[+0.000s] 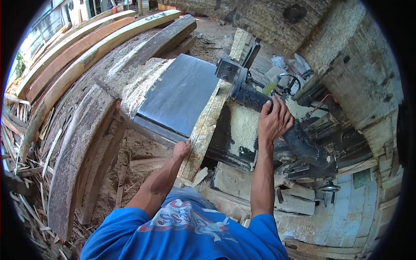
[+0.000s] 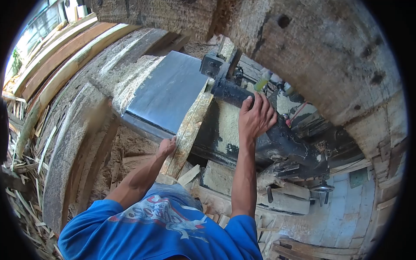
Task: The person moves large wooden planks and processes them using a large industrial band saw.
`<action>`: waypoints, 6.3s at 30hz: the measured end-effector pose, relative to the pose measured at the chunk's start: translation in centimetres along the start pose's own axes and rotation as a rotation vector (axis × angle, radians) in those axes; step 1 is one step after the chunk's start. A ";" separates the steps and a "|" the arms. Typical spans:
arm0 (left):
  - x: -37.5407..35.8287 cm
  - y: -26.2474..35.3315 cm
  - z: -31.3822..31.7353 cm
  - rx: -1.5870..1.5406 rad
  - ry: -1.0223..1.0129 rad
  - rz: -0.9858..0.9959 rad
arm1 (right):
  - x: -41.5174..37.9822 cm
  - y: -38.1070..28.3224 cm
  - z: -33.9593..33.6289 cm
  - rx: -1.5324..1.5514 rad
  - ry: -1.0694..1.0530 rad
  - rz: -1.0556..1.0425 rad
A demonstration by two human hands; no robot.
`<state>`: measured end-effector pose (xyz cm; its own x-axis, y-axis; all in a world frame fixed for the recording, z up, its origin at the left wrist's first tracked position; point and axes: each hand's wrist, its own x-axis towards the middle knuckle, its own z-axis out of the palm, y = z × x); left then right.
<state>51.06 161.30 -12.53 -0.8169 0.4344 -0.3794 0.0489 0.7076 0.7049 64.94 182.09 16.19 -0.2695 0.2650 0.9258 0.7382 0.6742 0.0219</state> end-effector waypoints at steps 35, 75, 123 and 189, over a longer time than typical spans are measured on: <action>-48.3 -26.3 -6.0 -0.126 0.057 -0.143 | -43.7 -16.3 -41.8 1.087 -1.199 1.100; -98.1 -58.9 -12.9 -0.219 0.015 -0.115 | -73.0 -23.8 -100.0 1.078 -0.954 1.004; -152.4 -92.9 -22.6 -0.176 0.111 -0.066 | -89.1 -32.1 -164.0 0.978 -1.119 1.290; -197.8 -122.5 -40.9 -0.476 -0.279 -0.014 | -105.6 -46.2 -216.0 1.508 -1.077 1.316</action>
<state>183.15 -34.11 0.70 -0.6288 0.6038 -0.4899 -0.2791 0.4128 0.8670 192.91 -25.96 -1.11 -0.6915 0.6553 -0.3040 0.0203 -0.4030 -0.9150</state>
